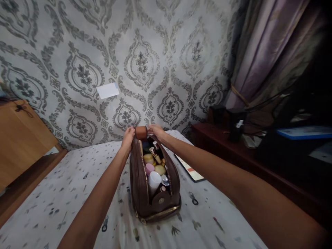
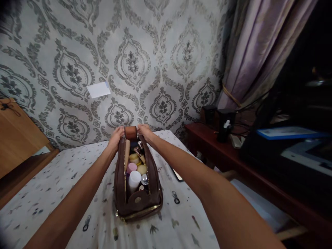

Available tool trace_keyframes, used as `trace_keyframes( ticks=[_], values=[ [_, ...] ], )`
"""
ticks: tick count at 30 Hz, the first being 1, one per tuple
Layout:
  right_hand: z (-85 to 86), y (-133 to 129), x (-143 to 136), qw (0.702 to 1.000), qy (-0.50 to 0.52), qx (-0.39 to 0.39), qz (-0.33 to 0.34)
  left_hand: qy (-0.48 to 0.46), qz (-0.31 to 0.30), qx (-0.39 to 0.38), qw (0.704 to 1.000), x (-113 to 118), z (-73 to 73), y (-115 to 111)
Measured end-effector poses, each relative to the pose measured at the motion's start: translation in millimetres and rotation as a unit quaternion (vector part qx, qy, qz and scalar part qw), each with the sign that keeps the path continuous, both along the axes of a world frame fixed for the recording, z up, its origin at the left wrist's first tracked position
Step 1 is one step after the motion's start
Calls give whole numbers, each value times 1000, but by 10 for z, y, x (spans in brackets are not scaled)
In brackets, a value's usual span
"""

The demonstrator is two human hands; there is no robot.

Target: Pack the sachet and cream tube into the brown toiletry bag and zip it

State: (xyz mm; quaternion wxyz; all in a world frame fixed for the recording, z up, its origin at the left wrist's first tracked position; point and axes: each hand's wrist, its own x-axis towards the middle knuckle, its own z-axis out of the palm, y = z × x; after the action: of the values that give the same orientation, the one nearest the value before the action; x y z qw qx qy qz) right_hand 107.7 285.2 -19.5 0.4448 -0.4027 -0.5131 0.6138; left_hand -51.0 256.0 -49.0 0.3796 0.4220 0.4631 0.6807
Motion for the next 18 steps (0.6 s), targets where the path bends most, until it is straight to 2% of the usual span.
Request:
trace_keyframes(
  ticks=[3, 7, 14, 18],
  values=[
    [-8, -49, 16, 1000, 20, 8, -6, -13, 22, 11, 1000, 21, 7, -91],
    [-15, -74, 21, 999, 37, 15, -11, -17, 16, 12, 1000, 36, 60, -180],
    [-2, -68, 42, 996, 74, 44, -25, -11, 0, -30, 1000, 38, 170, -158],
    [13, -68, 83, 995, 83, 50, -23, -5, -1, -29, 1000, 53, 213, -219]
  ],
)
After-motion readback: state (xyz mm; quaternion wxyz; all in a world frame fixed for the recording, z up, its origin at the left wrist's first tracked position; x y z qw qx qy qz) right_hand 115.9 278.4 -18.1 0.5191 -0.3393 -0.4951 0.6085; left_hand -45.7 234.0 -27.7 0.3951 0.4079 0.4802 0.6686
